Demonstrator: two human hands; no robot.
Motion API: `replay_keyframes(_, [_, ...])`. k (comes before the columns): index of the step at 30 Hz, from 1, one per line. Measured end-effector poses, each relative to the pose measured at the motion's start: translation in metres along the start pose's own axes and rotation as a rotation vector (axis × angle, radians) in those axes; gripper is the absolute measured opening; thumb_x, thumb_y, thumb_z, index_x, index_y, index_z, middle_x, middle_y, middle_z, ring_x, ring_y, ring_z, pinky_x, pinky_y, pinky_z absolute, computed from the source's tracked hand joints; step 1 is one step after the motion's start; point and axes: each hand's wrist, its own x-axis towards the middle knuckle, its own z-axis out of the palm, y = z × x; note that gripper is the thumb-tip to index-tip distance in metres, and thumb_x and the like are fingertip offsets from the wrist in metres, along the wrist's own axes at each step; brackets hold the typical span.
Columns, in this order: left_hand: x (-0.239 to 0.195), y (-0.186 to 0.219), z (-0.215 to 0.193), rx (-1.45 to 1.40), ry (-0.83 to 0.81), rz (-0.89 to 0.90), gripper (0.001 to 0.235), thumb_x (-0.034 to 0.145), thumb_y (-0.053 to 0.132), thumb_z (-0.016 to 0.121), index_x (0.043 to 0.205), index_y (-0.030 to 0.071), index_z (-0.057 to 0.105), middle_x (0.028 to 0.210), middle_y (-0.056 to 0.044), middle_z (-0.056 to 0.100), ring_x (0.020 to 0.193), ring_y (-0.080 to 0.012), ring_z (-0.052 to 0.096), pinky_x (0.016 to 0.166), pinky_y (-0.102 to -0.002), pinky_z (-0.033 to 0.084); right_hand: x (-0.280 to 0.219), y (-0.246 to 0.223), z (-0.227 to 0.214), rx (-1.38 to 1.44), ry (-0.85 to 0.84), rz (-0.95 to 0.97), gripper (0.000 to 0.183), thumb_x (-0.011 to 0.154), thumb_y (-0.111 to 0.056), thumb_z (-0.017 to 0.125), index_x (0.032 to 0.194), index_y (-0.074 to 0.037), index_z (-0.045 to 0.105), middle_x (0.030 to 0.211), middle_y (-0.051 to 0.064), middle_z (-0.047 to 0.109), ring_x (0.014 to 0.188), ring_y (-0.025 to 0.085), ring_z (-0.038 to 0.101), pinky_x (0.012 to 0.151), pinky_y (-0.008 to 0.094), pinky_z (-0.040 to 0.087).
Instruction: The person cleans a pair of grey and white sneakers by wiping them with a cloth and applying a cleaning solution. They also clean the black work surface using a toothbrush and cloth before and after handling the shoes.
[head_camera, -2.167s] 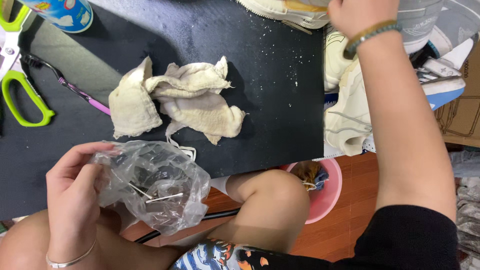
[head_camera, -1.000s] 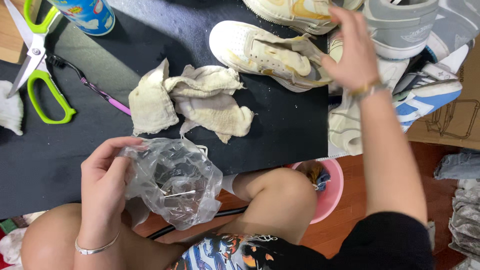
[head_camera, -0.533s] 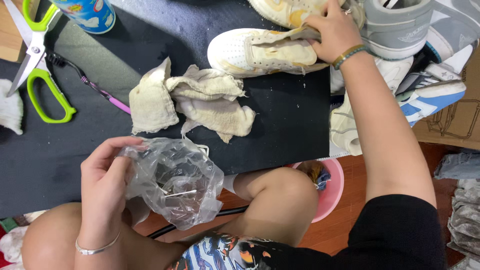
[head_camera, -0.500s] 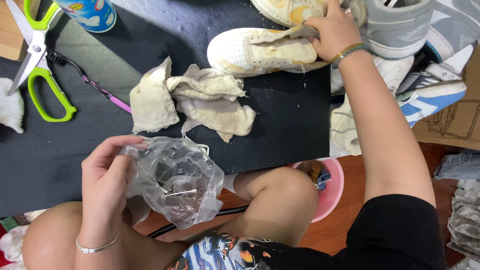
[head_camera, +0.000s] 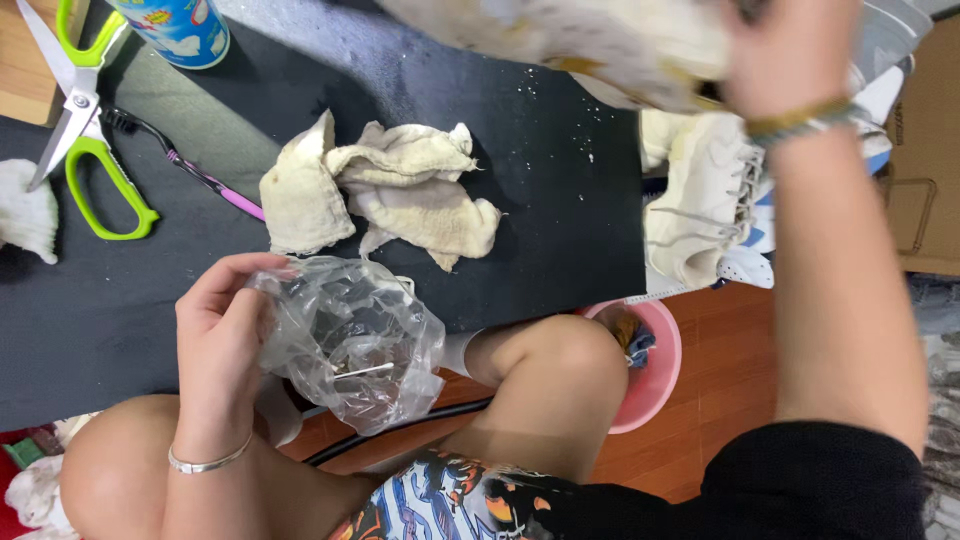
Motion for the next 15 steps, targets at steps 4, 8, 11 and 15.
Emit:
replay_keyframes(4, [-0.006, 0.001, 0.002, 0.035, -0.012, 0.003, 0.032, 0.090, -0.007, 0.046, 0.111, 0.000, 0.070, 0.098, -0.001, 0.072, 0.062, 0.0010, 0.042, 0.053, -0.018, 0.032, -0.078, 0.028, -0.075, -0.058, -0.018, 0.164, 0.014, 0.098, -0.013, 0.078, 0.102, 0.001, 0.075, 0.089, 0.021, 0.072, 0.079, 0.038, 0.069, 0.068, 0.048, 0.053])
replay_keyframes(8, [-0.010, 0.001, 0.007, -0.006, -0.031, 0.022, 0.030, 0.092, -0.006, 0.047, 0.112, 0.000, 0.069, 0.099, -0.002, 0.072, 0.062, 0.0000, 0.042, 0.054, -0.018, 0.031, -0.147, 0.054, -0.122, -0.131, -0.046, 0.348, 0.015, 0.098, -0.013, 0.079, 0.101, 0.001, 0.075, 0.089, 0.021, 0.072, 0.079, 0.038, 0.069, 0.068, 0.048, 0.054])
replay_keyframes(11, [-0.012, -0.002, 0.009, 0.004, -0.026, 0.034, 0.031, 0.092, -0.007, 0.047, 0.113, 0.000, 0.069, 0.100, -0.002, 0.072, 0.064, -0.0005, 0.044, 0.056, -0.017, 0.033, -0.185, 0.074, -0.138, -0.170, -0.077, 0.447, 0.015, 0.098, -0.014, 0.079, 0.100, 0.001, 0.075, 0.089, 0.021, 0.072, 0.080, 0.038, 0.070, 0.068, 0.048, 0.054])
replay_keyframes(15, [-0.014, -0.002, 0.009, 0.011, -0.038, 0.053, 0.035, 0.090, -0.009, 0.045, 0.113, -0.001, 0.070, 0.101, -0.003, 0.072, 0.065, -0.0010, 0.044, 0.056, -0.017, 0.034, -0.204, 0.123, -0.124, -0.196, -0.094, 0.511, 0.016, 0.098, -0.015, 0.079, 0.099, 0.001, 0.075, 0.089, 0.022, 0.072, 0.080, 0.037, 0.070, 0.068, 0.049, 0.055])
